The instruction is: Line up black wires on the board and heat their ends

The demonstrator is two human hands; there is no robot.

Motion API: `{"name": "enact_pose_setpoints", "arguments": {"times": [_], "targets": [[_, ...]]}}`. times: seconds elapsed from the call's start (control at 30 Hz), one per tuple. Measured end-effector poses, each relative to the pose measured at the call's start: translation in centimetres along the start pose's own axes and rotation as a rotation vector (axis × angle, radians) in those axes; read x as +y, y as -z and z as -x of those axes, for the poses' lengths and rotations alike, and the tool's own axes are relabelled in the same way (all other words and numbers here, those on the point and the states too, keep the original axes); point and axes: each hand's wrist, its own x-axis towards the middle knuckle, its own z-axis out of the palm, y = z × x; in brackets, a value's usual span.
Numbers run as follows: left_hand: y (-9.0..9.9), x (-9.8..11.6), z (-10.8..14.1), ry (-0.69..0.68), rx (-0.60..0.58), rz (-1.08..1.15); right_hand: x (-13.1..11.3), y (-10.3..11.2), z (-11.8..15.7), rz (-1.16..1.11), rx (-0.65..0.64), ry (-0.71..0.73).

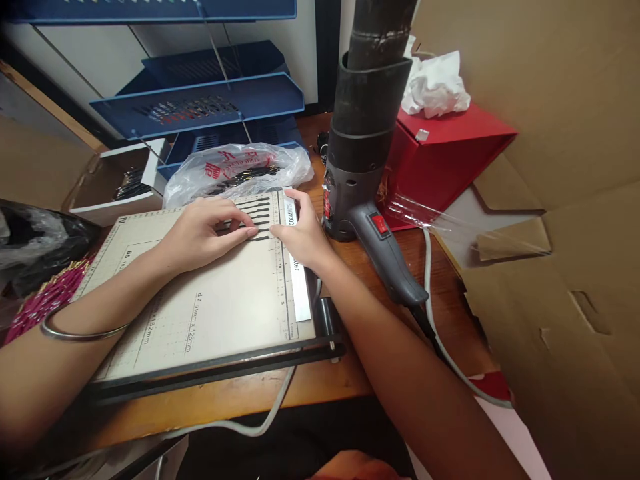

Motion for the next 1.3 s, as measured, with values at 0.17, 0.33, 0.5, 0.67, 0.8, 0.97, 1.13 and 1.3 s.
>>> {"name": "enact_pose_setpoints", "arguments": {"times": [0.17,0.33,0.5,0.67,0.8,0.97,1.13,1.3], "targets": [[0.1,0.0,-0.03,-0.01,0.003,-0.004,-0.15,-0.01,0.06,0.034,-0.008,0.007],[0.08,0.07,-0.03,-0.001,-0.006,-0.021,-0.11,0.03,0.05,0.039,-0.013,0.017],[0.12,0.1,-0.08,0.006,-0.015,-0.018,-0.09,0.09,0.05,0.043,-0.019,0.013],[0.18,0.13,-0.04,0.013,-0.02,-0.032,-0.25,0.03,0.09,0.039,-0.02,0.009],[0.15,0.17,-0.04,0.007,-0.017,-0.023,-0.46,-0.02,0.17,0.03,-0.018,0.014],[0.01,0.14,-0.14,-0.004,-0.002,-0.008,-0.73,0.05,0.27,0.028,-0.015,0.002],[0.16,0.19,-0.16,0.011,-0.016,-0.007,-0.72,0.08,0.21,0.035,-0.015,-0.027],[0.23,0.2,-0.12,0.007,-0.014,-0.013,-0.56,-0.05,0.09,0.028,-0.012,-0.027]]}}
